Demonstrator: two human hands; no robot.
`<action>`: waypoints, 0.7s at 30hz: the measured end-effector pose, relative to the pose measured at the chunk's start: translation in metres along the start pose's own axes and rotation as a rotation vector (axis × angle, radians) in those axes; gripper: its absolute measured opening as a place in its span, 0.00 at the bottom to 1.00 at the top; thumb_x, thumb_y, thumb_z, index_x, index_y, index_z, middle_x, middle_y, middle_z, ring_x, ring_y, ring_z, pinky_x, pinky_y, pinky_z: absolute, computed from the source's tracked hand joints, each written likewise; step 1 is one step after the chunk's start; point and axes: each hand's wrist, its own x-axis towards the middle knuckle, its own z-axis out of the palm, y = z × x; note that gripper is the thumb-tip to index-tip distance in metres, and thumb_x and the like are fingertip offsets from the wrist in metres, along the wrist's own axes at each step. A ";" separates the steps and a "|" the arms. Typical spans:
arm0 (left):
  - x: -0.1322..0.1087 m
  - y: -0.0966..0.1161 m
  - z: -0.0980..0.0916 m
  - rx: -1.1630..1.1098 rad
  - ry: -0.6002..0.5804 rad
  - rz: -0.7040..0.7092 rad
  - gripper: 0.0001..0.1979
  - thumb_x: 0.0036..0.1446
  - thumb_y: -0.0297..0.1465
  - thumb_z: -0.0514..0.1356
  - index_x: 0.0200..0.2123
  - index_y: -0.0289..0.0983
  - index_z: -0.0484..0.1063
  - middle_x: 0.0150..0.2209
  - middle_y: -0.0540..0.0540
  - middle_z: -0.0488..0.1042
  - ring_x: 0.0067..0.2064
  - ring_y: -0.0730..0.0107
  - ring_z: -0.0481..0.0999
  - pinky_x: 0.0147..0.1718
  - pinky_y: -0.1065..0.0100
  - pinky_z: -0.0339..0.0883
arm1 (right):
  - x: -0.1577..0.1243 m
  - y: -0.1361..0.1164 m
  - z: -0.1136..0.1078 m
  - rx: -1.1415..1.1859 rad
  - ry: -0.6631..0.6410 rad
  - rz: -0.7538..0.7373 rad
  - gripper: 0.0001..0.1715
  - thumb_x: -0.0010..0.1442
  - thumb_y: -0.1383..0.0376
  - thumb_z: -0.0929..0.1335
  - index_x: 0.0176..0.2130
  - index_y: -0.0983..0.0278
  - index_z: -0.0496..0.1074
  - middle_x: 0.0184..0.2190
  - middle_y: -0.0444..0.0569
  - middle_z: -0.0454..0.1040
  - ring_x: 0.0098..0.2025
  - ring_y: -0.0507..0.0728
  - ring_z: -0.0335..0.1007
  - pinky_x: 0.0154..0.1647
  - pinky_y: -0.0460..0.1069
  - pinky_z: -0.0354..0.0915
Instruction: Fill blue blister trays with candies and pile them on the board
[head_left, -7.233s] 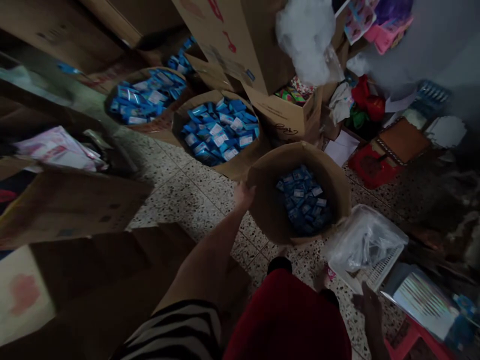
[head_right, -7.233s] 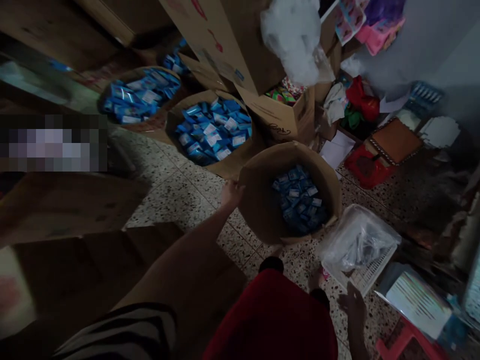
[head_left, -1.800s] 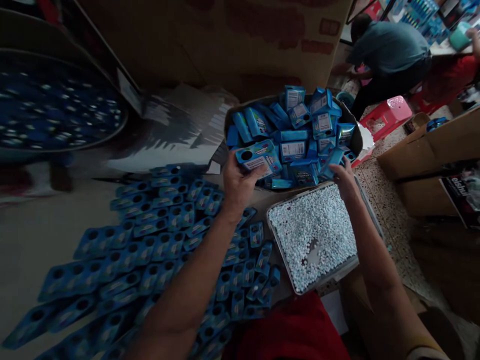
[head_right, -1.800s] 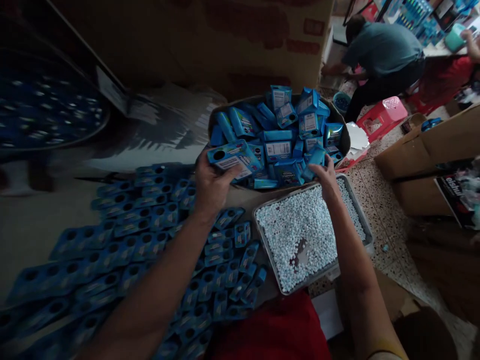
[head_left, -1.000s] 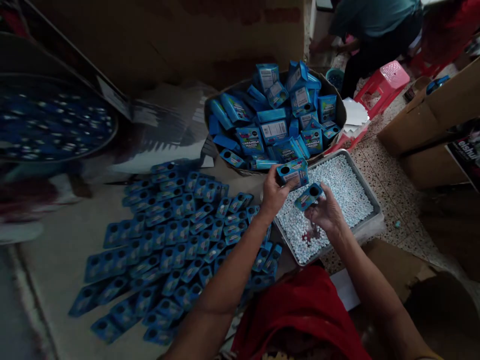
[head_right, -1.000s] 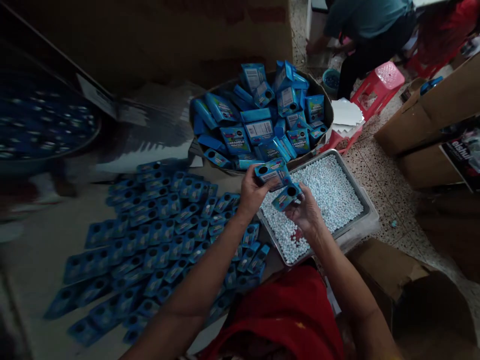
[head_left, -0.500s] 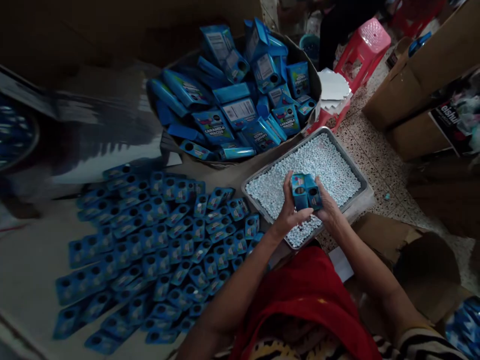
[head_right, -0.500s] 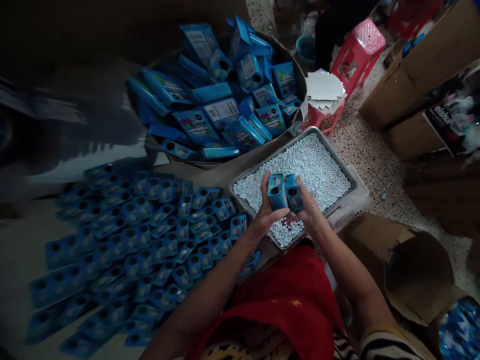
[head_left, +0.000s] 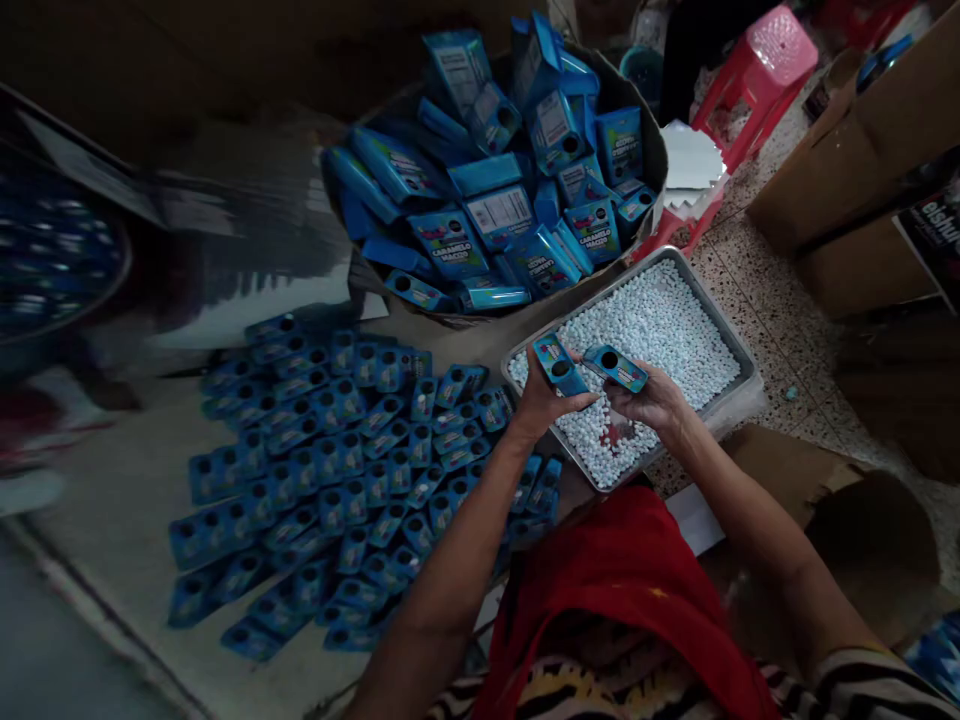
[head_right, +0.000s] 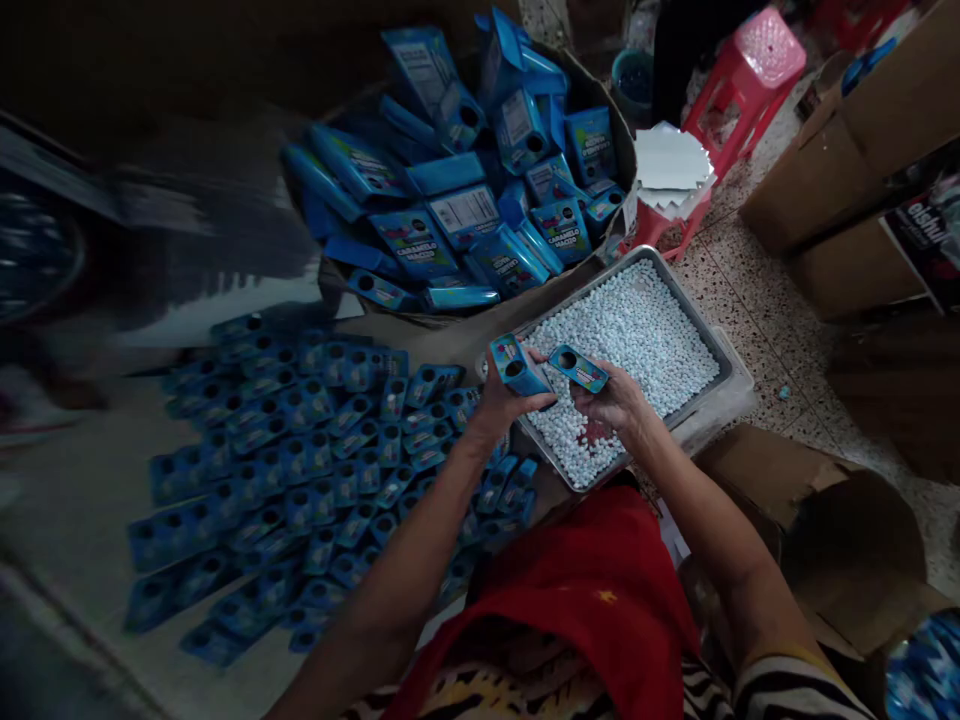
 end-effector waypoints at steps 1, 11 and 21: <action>0.000 -0.001 0.000 -0.024 0.015 -0.017 0.44 0.45 0.48 0.81 0.59 0.43 0.65 0.52 0.43 0.77 0.54 0.54 0.81 0.58 0.51 0.76 | -0.002 0.001 0.002 0.012 -0.015 0.001 0.14 0.69 0.70 0.64 0.31 0.59 0.60 0.20 0.40 0.66 0.21 0.49 0.60 0.18 0.40 0.59; 0.005 0.007 -0.015 0.075 -0.078 0.051 0.63 0.29 0.54 0.84 0.65 0.44 0.60 0.61 0.37 0.72 0.65 0.42 0.75 0.65 0.46 0.71 | -0.001 0.018 0.018 0.014 -0.017 -0.020 0.11 0.70 0.70 0.65 0.34 0.60 0.62 0.21 0.39 0.67 0.21 0.48 0.60 0.18 0.39 0.60; 0.021 0.018 -0.031 0.085 -0.231 -0.097 0.67 0.26 0.58 0.83 0.68 0.44 0.60 0.60 0.37 0.73 0.65 0.35 0.75 0.62 0.48 0.75 | -0.011 -0.031 0.010 -0.849 0.389 -0.403 0.32 0.52 0.64 0.81 0.55 0.61 0.73 0.31 0.44 0.82 0.31 0.56 0.79 0.31 0.48 0.73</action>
